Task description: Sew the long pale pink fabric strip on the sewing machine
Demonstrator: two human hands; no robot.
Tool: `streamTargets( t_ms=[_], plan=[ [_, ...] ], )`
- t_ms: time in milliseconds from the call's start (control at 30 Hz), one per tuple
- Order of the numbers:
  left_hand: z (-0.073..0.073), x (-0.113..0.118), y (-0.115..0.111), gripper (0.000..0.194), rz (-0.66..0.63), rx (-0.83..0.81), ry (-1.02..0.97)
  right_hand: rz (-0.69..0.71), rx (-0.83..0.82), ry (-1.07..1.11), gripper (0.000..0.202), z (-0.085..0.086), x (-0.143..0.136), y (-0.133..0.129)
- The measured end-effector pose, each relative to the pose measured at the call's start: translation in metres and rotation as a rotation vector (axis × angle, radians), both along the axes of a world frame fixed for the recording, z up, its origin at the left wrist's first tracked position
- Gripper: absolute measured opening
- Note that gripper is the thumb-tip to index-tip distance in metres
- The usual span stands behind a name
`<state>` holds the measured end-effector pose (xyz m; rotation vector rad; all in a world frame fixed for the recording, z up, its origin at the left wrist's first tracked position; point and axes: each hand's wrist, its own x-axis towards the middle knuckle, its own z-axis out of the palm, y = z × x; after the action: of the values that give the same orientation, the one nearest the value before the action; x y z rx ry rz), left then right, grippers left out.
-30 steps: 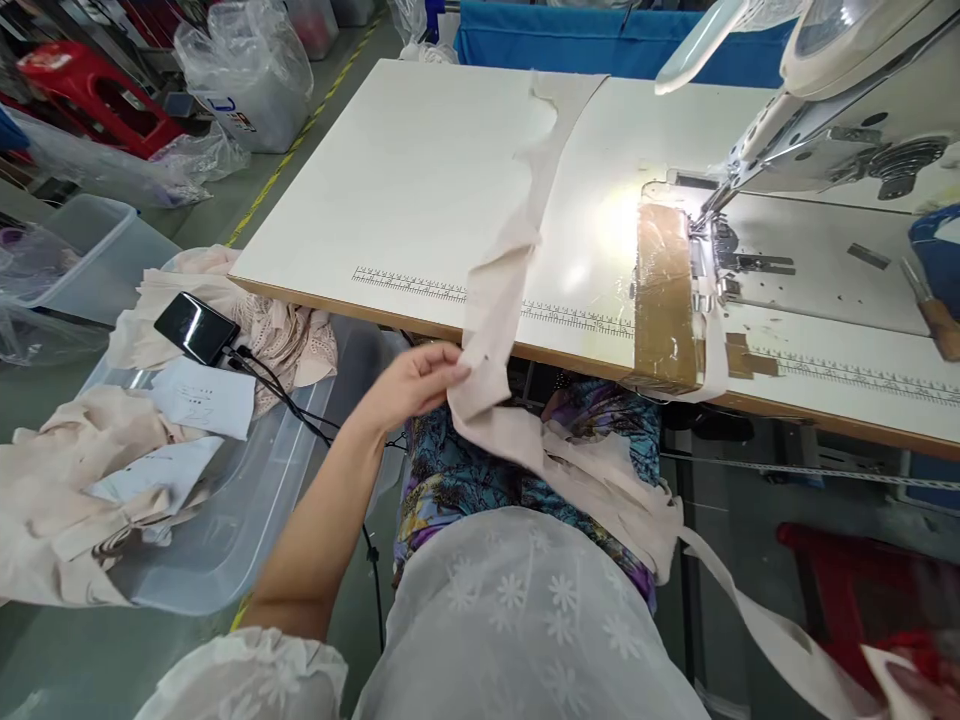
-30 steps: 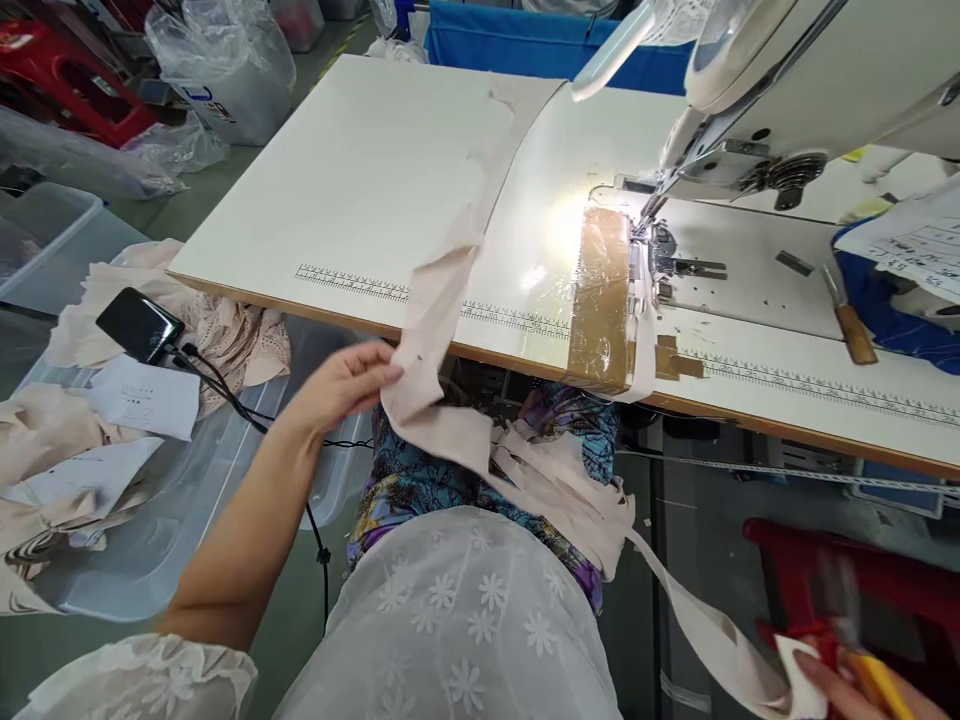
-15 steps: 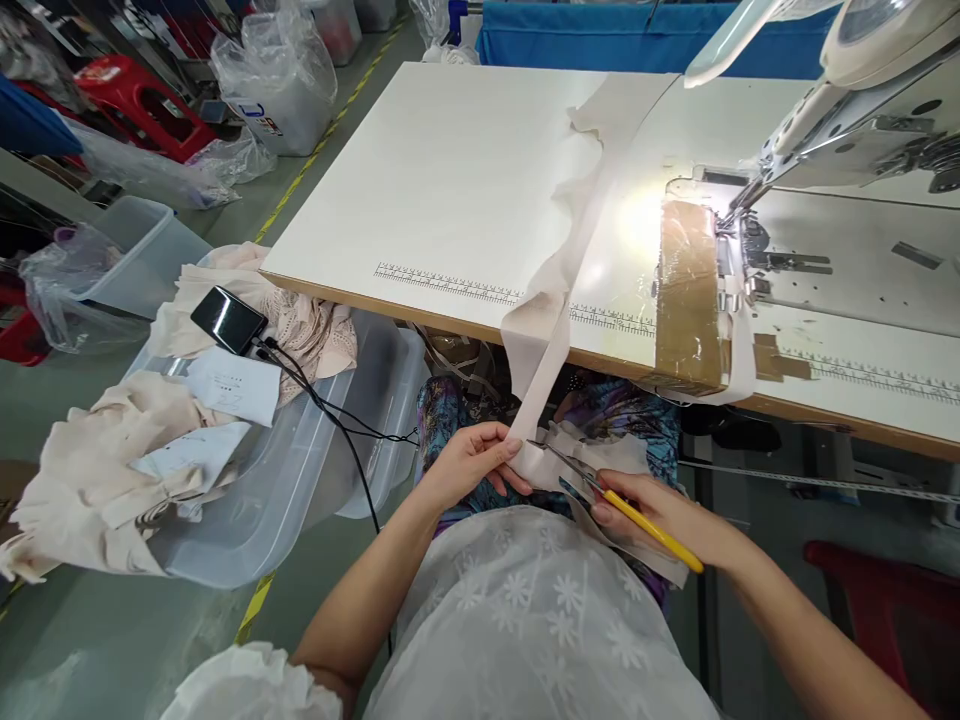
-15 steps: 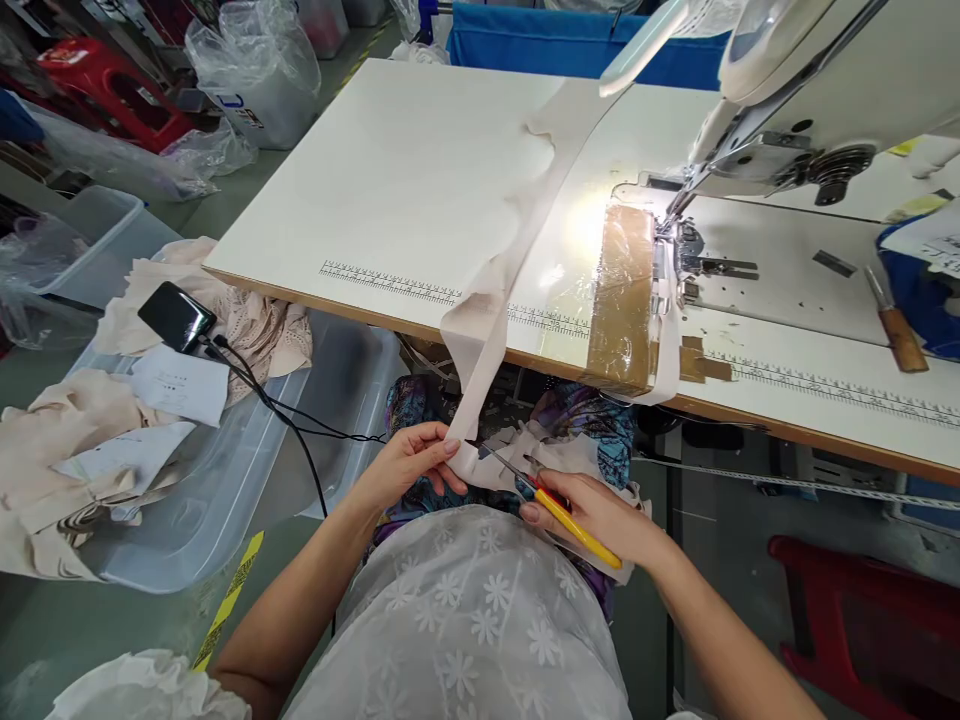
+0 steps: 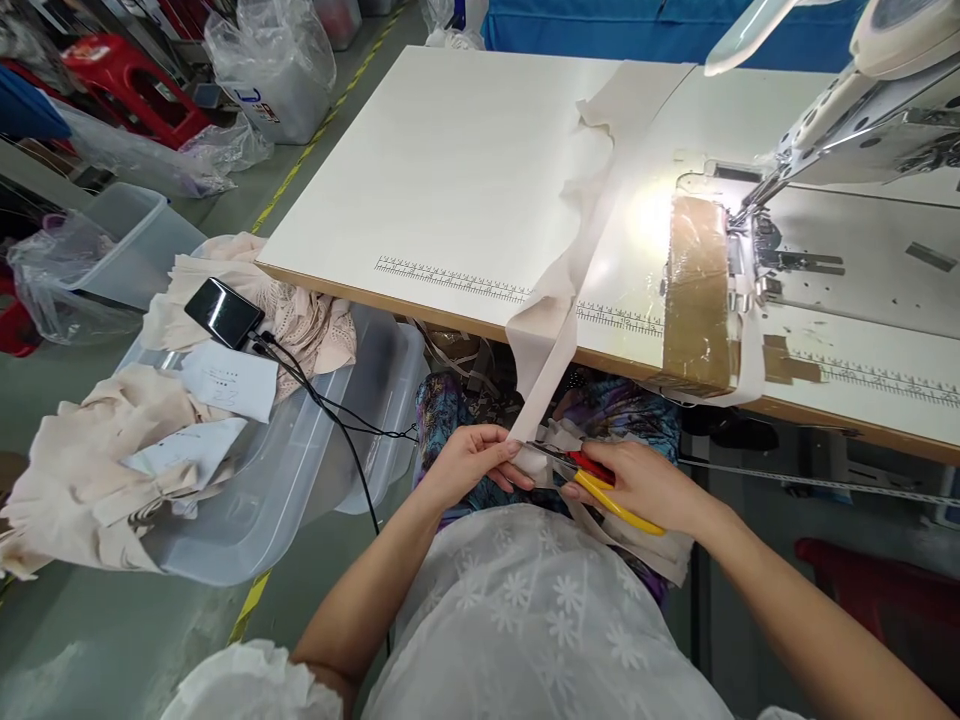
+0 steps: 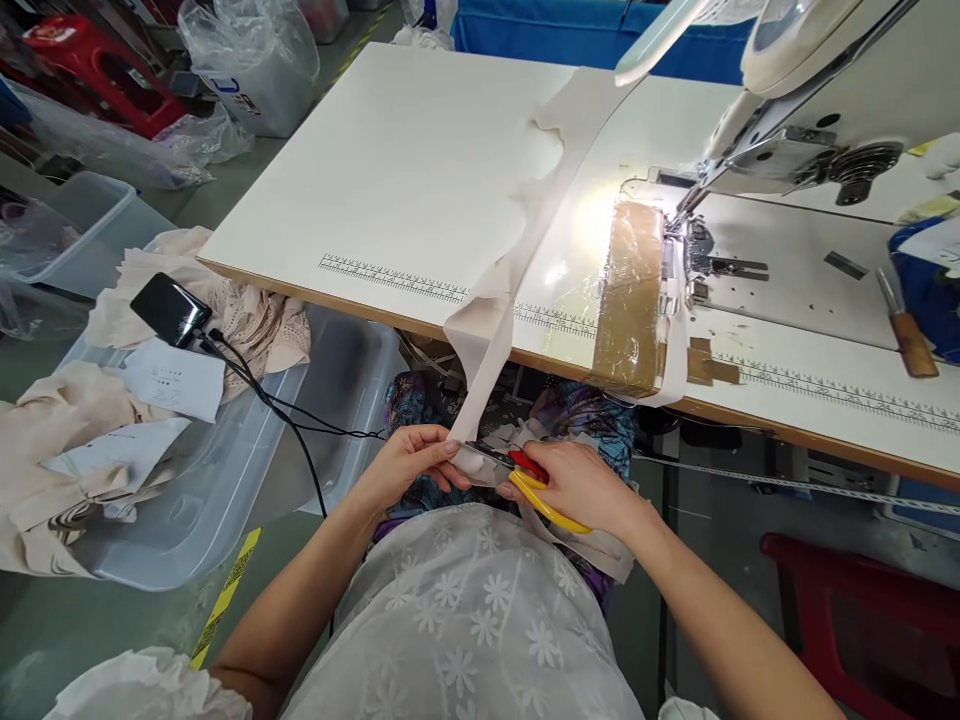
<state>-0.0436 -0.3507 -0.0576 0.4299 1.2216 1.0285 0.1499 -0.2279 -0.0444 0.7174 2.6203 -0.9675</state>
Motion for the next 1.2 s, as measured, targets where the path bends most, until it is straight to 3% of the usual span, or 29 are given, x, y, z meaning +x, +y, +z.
streamTargets(
  t_ms=[467,667,767,867,933,1033,1100,1200],
  plan=[
    [-0.006,0.0,0.002,0.051,-0.025,-0.005,-0.017,0.016,0.144,-0.034,0.047,-0.007,-0.005,-0.002],
    [-0.01,-0.003,0.0,0.05,-0.088,0.001,0.053,-0.033,0.103,-0.013,0.041,-0.016,-0.006,-0.003],
    [-0.014,-0.011,0.002,0.046,-0.047,0.073,0.35,-0.104,0.073,0.058,0.046,-0.019,0.005,-0.006],
    [-0.015,-0.018,0.014,0.035,0.166,0.264,0.9,-0.168,0.0,0.119,0.048,-0.019,0.018,-0.012],
    [-0.016,-0.019,0.029,0.03,0.237,0.391,1.158,-0.201,-0.033,0.146,0.048,-0.018,0.024,-0.017],
    [-0.021,-0.013,0.053,0.019,0.211,0.49,1.225,-0.243,-0.037,0.178,0.049,-0.016,0.03,-0.021],
    [-0.029,-0.011,0.06,0.015,0.187,0.405,1.099,-0.272,-0.03,0.195,0.048,-0.014,0.034,-0.021],
    [-0.046,-0.021,0.046,0.019,0.237,0.039,0.876,-0.335,-0.02,0.196,0.049,-0.014,0.044,-0.019]
  ],
)
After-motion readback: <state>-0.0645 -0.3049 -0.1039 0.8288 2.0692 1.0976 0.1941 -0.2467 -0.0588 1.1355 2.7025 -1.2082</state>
